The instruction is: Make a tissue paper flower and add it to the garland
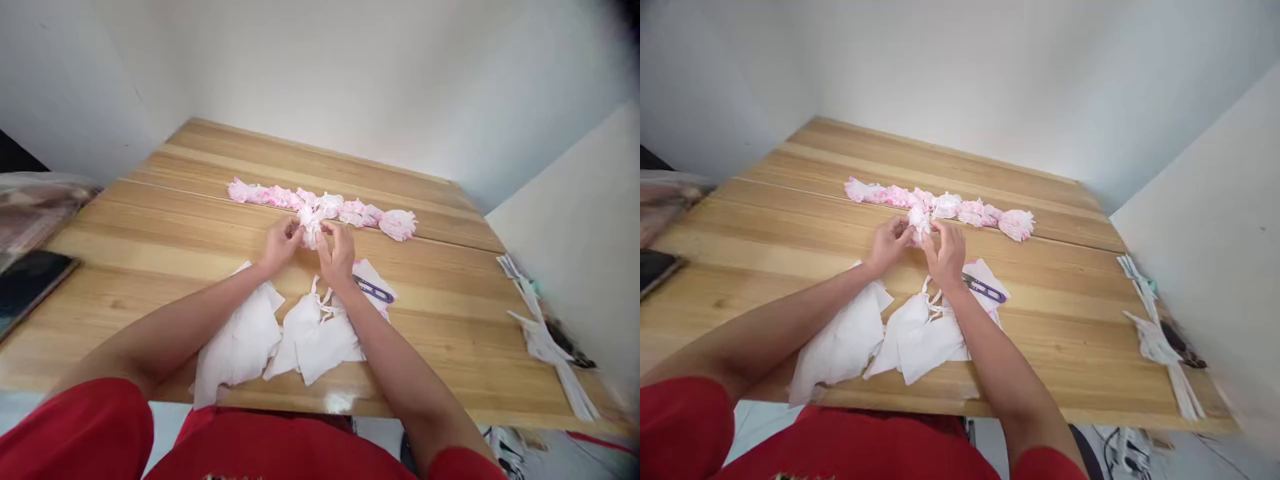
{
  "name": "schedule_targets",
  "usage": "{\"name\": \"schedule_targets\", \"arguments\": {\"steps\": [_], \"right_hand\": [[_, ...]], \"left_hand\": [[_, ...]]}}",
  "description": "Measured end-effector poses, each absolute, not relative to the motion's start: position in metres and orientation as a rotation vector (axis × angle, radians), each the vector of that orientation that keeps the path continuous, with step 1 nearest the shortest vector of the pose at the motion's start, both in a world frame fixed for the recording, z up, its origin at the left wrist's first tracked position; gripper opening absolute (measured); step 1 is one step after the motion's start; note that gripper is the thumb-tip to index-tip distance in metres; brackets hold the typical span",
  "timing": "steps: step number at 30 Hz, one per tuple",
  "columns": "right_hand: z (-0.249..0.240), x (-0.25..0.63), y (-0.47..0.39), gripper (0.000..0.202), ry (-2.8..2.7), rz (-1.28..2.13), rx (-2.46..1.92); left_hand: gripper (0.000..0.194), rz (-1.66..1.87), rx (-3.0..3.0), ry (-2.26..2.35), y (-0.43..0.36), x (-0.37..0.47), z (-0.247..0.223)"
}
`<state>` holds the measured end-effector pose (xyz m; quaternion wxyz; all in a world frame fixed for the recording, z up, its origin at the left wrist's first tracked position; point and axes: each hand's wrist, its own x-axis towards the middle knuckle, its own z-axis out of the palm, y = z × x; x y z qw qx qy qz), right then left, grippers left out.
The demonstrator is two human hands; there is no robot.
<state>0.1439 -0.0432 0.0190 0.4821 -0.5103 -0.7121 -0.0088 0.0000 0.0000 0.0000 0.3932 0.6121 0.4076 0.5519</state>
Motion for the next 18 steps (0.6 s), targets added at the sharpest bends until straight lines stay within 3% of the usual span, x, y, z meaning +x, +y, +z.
{"name": "schedule_targets", "arguments": {"steps": [7, 13, 18], "right_hand": [[0.007, 0.150, -0.034, 0.018, -1.528, 0.140, -1.306], [0.007, 0.153, -0.033, 0.027, -1.317, 0.481, -1.264], [0.011, 0.150, -0.036, 0.039, -1.321, 0.558, -1.248]], "left_hand": [[0.008, 1.361, 1.491, 0.983, -0.001, 0.005, -0.004], [0.011, 1.395, 1.368, 0.958, 0.002, 0.005, -0.001], [0.010, 1.354, 1.413, 0.959, -0.002, 0.006, 0.002]]}}
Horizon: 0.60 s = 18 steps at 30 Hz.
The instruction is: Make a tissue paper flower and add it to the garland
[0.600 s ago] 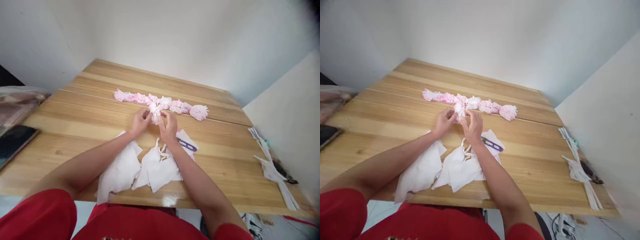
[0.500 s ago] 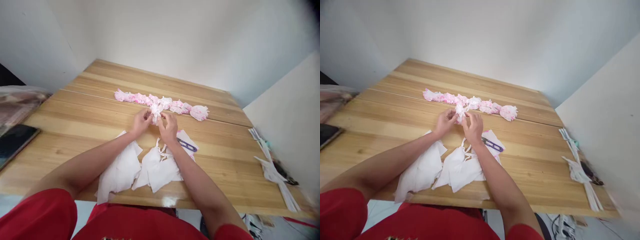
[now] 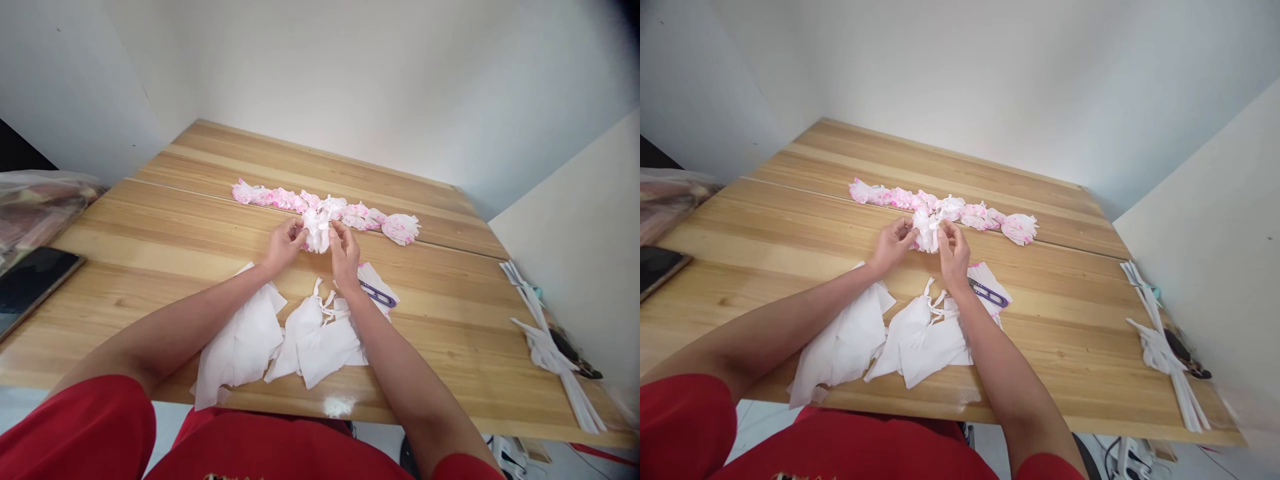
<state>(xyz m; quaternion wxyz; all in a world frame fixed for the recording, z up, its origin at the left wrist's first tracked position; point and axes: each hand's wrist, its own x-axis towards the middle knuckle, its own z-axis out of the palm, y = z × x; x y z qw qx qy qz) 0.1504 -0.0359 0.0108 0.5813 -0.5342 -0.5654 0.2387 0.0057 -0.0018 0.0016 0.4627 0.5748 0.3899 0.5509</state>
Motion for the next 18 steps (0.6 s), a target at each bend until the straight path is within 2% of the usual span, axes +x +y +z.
{"name": "schedule_targets", "arguments": {"steps": [11, 18], "right_hand": [[0.0080, 0.1501, -0.0360, 0.021, -1.556, 0.163, -1.249], [0.0104, 0.1496, -0.0388, 0.028, -1.556, 0.198, -1.258]], "left_hand": [[0.025, 1.297, 1.592, 1.026, -0.0077, 0.0027, 0.0079], [0.015, 1.289, 1.329, 0.951, -0.0040, 0.0056, 0.0060]]}}
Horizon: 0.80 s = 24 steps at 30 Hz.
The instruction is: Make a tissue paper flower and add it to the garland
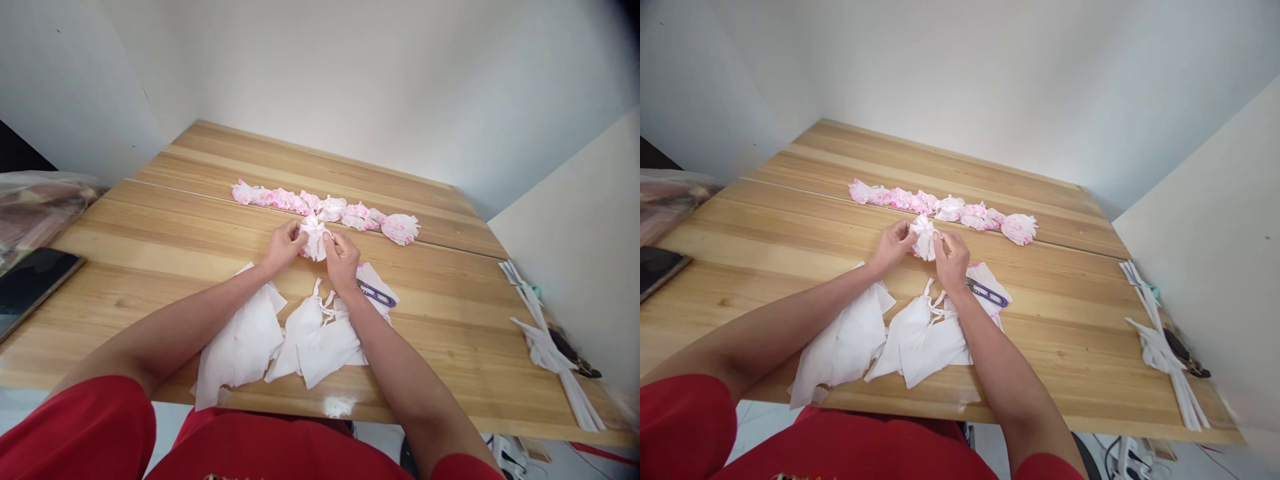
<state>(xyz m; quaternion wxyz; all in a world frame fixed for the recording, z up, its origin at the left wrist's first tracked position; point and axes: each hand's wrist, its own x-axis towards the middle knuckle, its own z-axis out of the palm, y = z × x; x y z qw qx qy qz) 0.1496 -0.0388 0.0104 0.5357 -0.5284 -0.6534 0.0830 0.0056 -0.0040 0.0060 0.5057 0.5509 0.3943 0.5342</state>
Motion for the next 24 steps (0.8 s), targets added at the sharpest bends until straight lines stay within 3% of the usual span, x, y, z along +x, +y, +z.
{"name": "schedule_targets", "arguments": {"steps": [10, 24], "right_hand": [[0.017, 0.141, -0.040, 0.055, -2.015, -0.135, -1.620], [0.018, 0.136, -0.045, 0.056, -2.139, -0.206, -1.614]], "left_hand": [[0.018, 1.421, 1.098, 0.956, 0.004, 0.001, 0.005], [0.021, 1.407, 1.134, 0.971, 0.001, 0.001, 0.013]]}}
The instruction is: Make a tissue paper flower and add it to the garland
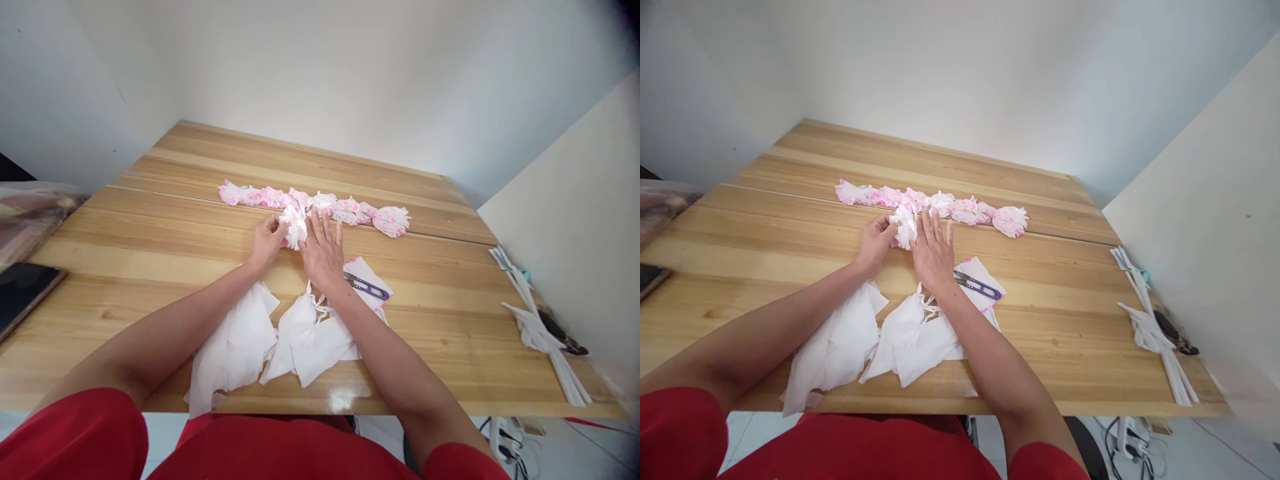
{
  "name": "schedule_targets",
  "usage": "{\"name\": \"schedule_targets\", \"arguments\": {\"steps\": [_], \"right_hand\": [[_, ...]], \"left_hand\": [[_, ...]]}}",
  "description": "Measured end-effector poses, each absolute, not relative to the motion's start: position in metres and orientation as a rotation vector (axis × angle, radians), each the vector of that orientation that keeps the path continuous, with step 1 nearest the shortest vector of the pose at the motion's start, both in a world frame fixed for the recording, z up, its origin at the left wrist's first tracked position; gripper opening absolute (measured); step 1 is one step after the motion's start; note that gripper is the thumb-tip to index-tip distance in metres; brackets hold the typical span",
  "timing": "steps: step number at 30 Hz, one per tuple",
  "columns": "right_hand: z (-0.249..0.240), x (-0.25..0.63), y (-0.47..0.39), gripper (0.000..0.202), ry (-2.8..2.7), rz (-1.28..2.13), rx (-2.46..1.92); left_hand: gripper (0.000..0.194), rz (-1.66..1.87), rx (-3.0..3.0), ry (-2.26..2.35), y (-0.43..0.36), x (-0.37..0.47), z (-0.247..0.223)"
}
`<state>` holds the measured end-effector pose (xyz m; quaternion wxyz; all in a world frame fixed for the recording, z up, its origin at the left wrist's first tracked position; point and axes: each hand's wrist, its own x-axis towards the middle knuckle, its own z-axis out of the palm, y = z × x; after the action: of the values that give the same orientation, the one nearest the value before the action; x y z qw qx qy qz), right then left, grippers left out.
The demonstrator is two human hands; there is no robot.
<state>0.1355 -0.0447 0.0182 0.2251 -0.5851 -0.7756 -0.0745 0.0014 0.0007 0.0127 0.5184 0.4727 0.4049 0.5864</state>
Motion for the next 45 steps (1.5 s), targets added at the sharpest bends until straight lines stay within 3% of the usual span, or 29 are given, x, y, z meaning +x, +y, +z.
{"name": "schedule_targets", "arguments": {"steps": [16, 27, 35, 42, 45], "right_hand": [[0.014, 0.135, -0.044, 0.054, -2.166, -0.208, -1.542], [0.018, 0.148, -0.042, 0.036, -1.771, -0.078, -1.433], [0.003, 0.151, -0.033, 0.019, -1.684, -0.003, -1.472], [0.003, 0.152, -0.031, 0.023, -1.644, 0.055, -1.411], [0.001, 0.153, -0.031, 0.020, -1.643, 0.073, -1.408]], "left_hand": [[0.020, 1.405, 1.121, 0.970, 0.002, 0.001, 0.013], [0.014, 1.410, 1.210, 1.007, 0.008, 0.003, 0.002], [0.015, 1.401, 1.361, 1.020, 0.007, 0.005, -0.002], [0.022, 1.362, 1.652, 1.054, -0.001, 0.004, 0.008], [0.016, 1.351, 1.771, 1.107, 0.000, 0.003, 0.007]]}}
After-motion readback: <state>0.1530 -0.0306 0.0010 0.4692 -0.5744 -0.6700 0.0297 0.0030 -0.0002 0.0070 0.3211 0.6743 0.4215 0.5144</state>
